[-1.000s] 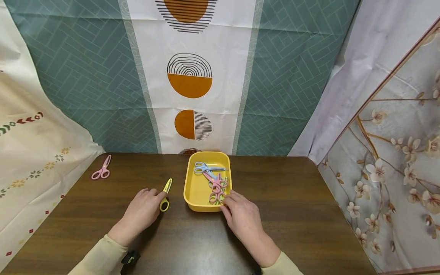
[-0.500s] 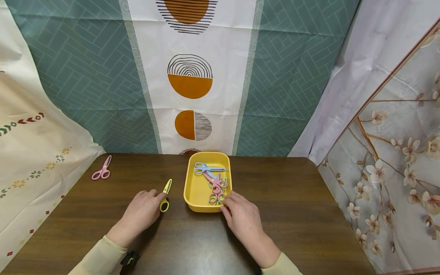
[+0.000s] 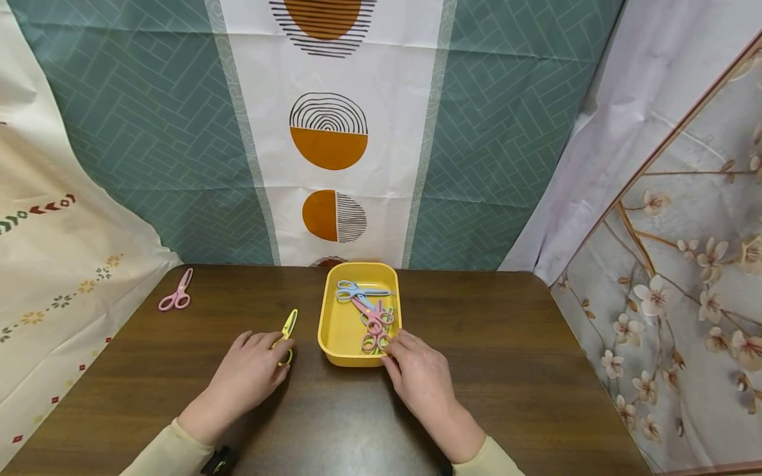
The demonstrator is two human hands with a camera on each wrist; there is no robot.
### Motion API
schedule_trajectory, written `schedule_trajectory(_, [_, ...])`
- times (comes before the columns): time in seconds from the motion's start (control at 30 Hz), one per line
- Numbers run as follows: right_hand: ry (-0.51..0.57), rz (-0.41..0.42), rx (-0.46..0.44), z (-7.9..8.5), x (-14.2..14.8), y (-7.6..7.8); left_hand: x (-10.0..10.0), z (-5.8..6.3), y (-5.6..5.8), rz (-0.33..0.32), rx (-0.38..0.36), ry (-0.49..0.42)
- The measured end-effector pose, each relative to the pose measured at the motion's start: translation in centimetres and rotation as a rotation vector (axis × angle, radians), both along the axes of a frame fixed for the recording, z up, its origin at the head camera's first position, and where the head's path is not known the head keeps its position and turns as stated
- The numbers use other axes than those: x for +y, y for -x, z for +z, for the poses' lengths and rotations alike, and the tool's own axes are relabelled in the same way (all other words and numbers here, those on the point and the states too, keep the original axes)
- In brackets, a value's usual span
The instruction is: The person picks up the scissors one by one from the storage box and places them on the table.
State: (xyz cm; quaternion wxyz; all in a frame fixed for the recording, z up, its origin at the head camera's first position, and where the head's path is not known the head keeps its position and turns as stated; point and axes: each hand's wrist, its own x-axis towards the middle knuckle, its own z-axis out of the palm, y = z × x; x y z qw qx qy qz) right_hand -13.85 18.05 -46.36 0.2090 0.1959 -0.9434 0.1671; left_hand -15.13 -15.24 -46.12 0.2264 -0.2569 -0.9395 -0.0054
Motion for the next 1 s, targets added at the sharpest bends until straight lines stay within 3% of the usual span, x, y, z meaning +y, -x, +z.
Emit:
schedule_trajectory(0.27, [0.000, 0.007, 0.038, -0.1, 0.0, 0.0, 0.3, -0.6, -0.9, 0.009, -0.079, 0.041])
schedule_trajectory(0.53, [-0.003, -0.001, 0.025, -0.1, 0.0, 0.0, 0.5, -0.6, -1.6, 0.003, -0.089, 0.030])
schedule_trajectory(1.0, [-0.006, -0.009, 0.017, 0.0, -0.1, 0.0, 0.7, -0.8, -1.7, 0.035, -0.130, 0.051])
